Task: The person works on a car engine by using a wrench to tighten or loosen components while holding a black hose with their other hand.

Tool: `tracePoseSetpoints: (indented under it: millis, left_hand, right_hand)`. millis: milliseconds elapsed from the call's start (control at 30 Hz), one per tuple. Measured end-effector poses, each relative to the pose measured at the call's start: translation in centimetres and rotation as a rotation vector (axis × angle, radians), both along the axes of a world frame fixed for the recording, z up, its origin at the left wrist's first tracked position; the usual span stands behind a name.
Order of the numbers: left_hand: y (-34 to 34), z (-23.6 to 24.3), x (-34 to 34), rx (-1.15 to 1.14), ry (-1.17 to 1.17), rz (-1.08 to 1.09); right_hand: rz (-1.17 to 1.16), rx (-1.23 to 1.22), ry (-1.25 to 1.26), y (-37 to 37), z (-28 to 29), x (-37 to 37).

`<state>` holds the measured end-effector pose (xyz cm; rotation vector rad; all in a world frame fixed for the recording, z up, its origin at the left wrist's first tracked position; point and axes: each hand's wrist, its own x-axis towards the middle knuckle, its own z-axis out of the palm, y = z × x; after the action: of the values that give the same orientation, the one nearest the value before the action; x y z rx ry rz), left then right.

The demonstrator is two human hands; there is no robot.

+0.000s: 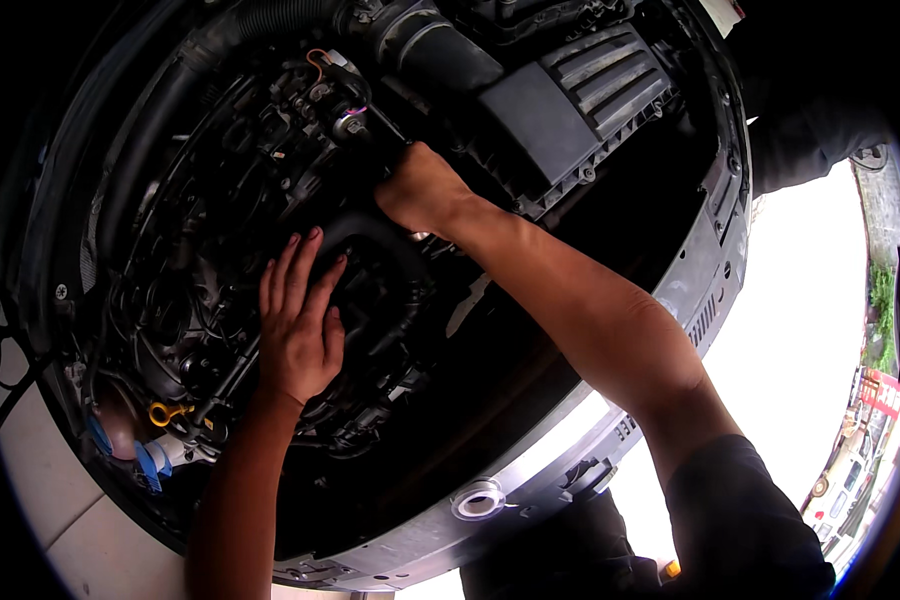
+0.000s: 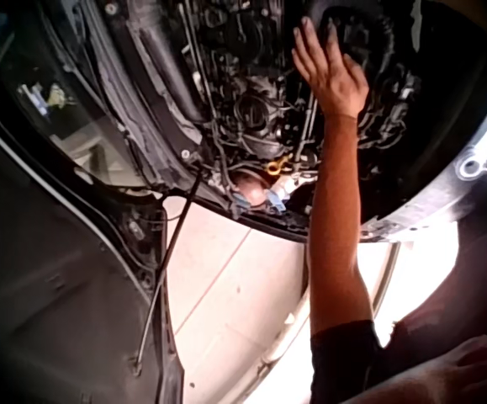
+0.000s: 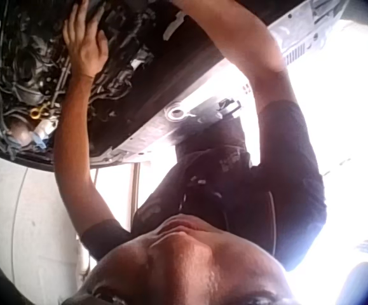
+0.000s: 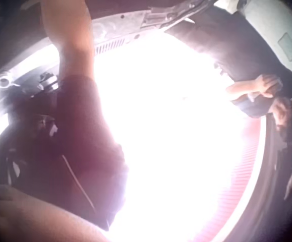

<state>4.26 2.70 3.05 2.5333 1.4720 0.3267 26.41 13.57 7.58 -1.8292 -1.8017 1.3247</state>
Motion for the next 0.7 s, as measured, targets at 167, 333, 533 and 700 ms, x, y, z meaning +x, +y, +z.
tracePoseSetpoints:
  millis: [167,333,533,700]
  left_hand:
    - [0.1,0.1,0.3,-0.006,0.021,-0.002]
    - [0.1,-0.1,0.2,0.019,0.039,0.012]
    - [-0.1,-0.1,-0.1,-0.015,0.029,0.014]
    - [0.1,-0.1,0.0,-0.011,0.032,0.011]
  right_hand:
    - [0.168,0.022,0.182,4.0,-6.2,3.0]
    - [0.068,-0.119,0.077,2.5,-5.3,2.5]
    - [0.165,0.425,-0.266,-1.6,-5.4,3.3]
    - [0.234,0.434,-0.443,-1.0,-5.3,2.2]
